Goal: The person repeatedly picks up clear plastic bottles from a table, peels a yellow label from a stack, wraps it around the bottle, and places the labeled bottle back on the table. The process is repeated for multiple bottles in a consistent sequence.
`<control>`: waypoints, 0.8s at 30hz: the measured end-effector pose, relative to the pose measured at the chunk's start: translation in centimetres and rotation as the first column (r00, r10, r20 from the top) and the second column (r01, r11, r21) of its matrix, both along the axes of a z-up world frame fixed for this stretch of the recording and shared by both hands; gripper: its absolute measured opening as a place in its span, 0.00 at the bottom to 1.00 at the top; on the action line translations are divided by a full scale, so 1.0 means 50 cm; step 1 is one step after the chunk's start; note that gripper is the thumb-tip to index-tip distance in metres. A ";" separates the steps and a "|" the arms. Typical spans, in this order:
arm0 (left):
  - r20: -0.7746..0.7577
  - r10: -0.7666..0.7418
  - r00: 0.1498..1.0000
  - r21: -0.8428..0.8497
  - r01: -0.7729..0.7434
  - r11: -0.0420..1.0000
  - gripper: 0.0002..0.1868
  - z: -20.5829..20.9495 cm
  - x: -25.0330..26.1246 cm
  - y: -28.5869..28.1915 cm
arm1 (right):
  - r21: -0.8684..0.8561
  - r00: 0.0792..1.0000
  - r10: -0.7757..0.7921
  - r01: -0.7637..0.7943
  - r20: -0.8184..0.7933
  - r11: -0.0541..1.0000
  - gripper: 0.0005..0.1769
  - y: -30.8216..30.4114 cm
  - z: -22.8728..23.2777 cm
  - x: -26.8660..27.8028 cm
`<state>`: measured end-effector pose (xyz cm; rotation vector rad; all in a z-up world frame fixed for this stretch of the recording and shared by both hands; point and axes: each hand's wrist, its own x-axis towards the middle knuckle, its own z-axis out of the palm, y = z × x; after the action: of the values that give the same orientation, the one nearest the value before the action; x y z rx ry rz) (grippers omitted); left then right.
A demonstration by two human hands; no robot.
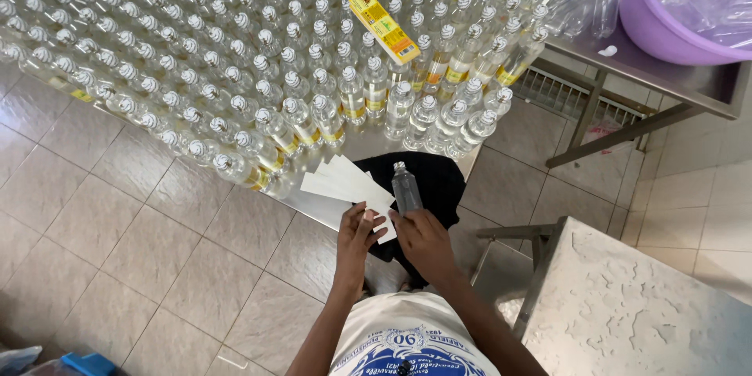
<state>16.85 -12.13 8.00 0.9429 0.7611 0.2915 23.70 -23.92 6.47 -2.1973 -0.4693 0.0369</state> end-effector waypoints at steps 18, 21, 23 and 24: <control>0.038 0.094 0.995 -0.003 -0.094 0.996 0.12 -0.025 0.022 -0.044 | 0.028 0.865 0.312 -0.351 0.393 0.936 0.22 -0.029 0.017 0.057; 0.034 0.090 0.995 0.018 -0.090 0.996 0.13 -0.013 0.021 -0.042 | 0.087 0.899 0.325 -0.364 0.295 0.927 0.21 -0.030 0.004 0.054; 0.034 0.084 0.996 0.029 -0.085 0.996 0.13 -0.002 0.019 -0.041 | 0.210 0.941 0.298 -0.327 0.160 0.921 0.21 -0.029 0.017 0.046; 0.036 0.078 0.996 0.040 -0.079 0.996 0.13 0.004 0.020 -0.038 | 0.325 0.960 0.280 -0.272 0.021 0.906 0.20 -0.027 0.024 0.044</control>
<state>17.84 -14.05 8.18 0.9456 0.7635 0.3925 25.89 -25.25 7.66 -1.7921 -0.7171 0.1325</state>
